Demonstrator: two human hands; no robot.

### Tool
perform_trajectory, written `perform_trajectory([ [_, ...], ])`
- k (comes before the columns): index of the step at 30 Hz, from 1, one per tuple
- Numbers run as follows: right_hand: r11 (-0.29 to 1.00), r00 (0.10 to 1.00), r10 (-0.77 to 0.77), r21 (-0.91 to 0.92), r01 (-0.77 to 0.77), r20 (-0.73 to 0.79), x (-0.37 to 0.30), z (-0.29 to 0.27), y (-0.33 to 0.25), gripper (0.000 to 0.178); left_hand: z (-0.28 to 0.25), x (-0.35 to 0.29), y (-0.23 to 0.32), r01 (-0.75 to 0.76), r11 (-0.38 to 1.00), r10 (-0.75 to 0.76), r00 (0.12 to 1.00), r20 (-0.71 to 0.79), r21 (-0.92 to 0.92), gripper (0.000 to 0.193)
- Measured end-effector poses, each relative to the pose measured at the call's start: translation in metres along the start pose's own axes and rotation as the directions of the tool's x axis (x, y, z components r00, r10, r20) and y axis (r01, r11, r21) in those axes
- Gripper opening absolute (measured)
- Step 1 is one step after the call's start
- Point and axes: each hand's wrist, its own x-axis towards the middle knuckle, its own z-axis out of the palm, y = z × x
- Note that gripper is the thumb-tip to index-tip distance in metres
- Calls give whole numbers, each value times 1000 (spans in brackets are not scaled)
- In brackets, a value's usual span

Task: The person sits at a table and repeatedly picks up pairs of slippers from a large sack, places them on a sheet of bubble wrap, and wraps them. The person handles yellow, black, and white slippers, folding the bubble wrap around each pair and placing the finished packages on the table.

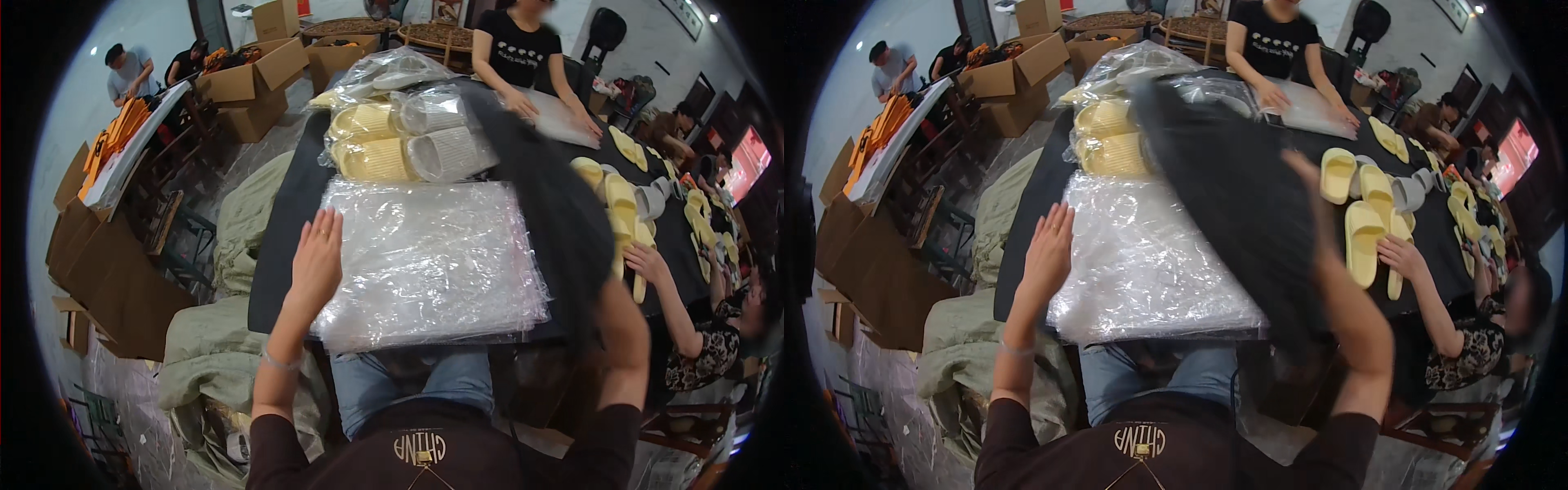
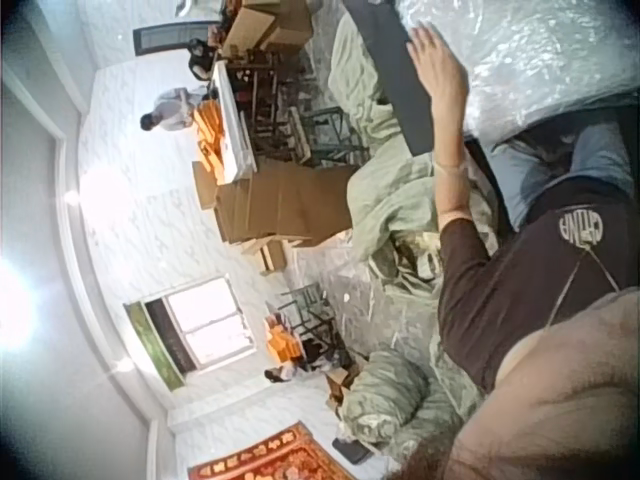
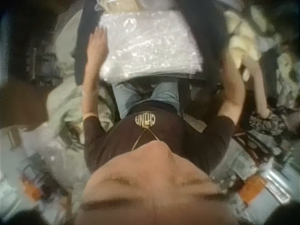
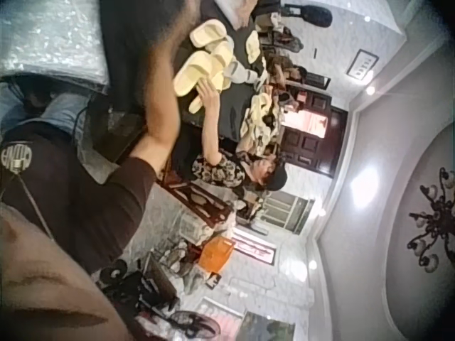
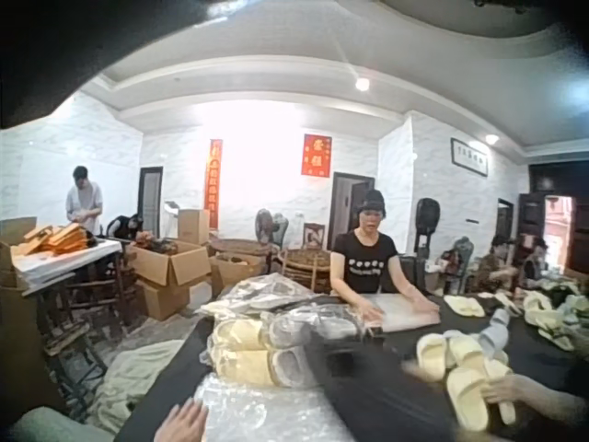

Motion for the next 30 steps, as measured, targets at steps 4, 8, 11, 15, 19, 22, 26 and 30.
perform_trajectory([
  [4, 980, 957, -32, 196, -27, 290, -44, 128, -112, 18, 34, 38, 5, -19, 984, 37, 994, 100, -180, 52],
  [8, 935, 823, 160, 185, -304, 545, -110, 225, -133, 9, 51, 20, 1, -36, 999, 35, 988, 150, 2, 52],
  [11, 985, 826, 122, 37, -171, 550, -156, 237, -118, 12, 48, -3, 7, -45, 976, 6, 984, 180, 213, 51],
  [15, 999, 850, 34, -26, -23, 526, -173, 225, -96, 11, 59, 6, 15, -78, 761, 49, 997, 64, 644, 51],
  [19, 983, 825, 136, -176, -44, 548, -161, 192, -68, 11, 161, 29, -56, -4, 846, 212, 920, -330, 533, 55],
  [22, 955, 832, 165, -296, -2, 529, -158, 160, -39, 12, 165, 32, -51, 34, 945, -27, 999, -27, 326, 64],
  [26, 895, 849, 279, -443, -60, 449, -146, 114, -8, 11, 103, 40, -8, 181, 983, -177, 966, 191, -5, 89],
  [30, 848, 857, 369, -508, -151, 360, -146, 86, 3, 12, 96, 39, -5, 207, 977, -195, 964, 183, -48, 90],
])
